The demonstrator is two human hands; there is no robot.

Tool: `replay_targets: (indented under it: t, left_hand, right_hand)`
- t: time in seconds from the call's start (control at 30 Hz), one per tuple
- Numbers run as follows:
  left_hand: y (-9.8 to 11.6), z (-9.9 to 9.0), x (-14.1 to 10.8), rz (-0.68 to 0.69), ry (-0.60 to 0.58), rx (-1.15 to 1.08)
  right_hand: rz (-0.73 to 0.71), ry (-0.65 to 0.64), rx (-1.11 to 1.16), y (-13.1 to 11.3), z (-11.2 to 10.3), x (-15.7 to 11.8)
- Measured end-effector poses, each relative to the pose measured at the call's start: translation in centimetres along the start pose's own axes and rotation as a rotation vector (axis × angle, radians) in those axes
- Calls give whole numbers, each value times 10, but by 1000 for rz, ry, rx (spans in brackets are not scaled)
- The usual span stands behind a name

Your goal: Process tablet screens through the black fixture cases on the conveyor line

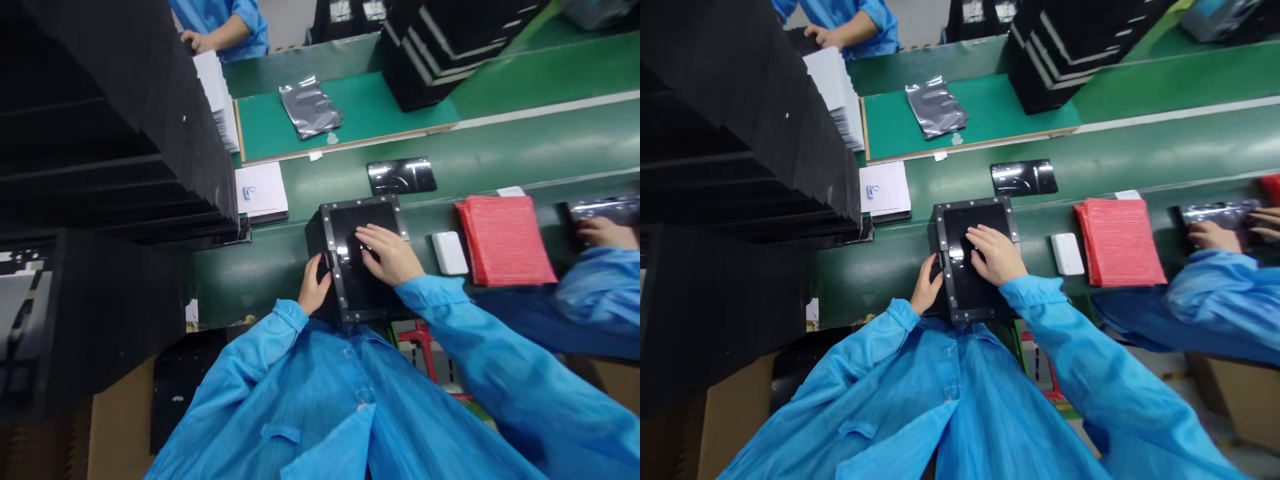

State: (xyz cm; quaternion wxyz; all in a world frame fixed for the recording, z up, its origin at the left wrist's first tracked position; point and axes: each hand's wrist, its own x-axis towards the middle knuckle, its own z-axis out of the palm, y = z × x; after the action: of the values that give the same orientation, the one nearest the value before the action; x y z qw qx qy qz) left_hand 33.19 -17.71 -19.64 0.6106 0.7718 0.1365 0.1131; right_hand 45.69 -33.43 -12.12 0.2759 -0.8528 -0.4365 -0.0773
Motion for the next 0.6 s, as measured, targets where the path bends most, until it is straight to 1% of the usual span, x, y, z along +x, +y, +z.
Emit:
replay_targets:
  t: [0.07,0.1,0.17,0.23,0.27,0.3,0.33,0.37,0.4,0.43,0.47,0.5,0.53,0.57,0.6]
  left_hand:
    - [-3,-10,5,-50,73,14]
    - [-5,-18,7,-90,120,15]
    - [-9,-41,11,-236,189,-36]
    - [-6,-66,13,-399,191,-115]
    - [0,-77,11,-459,184,-148]
    - [9,-84,7,-475,177,-163]
    - [22,-87,1,-437,162,-150]
    - [38,-86,-8,-351,127,-105]
    - [55,-80,-19,-231,67,-30]
    - [73,-70,-31,-90,-11,77]
    - [89,-57,-41,54,-88,212]
    - [102,-42,-49,175,-147,362]
    - [113,-26,-54,258,-177,505]
    - [120,-11,-57,312,-180,632]
    - [123,2,-58,341,-167,740]
  right_hand:
    - [38,21,41,-19,-7,-18]
    - [68,28,74,-28,-11,-26]
    - [155,41,183,-43,-16,-39]
    - [275,32,374,-56,-15,-45]
    - [338,12,510,-62,-13,-45]
    - [394,-22,670,-69,-10,-45]
    - [440,-68,846,-74,-6,-43]
    - [480,-118,1017,-79,-2,-41]
    - [525,-153,1160,-83,1,-40]
    - [585,-158,1261,-85,3,-40]
    - [656,-130,1320,-84,3,-41]
    - [726,-72,1342,-81,1,-42]
    - [783,-3,1341,-75,-3,-44]
    - [815,56,1334,-65,-8,-45]
    - [820,85,1331,-53,-13,-45]
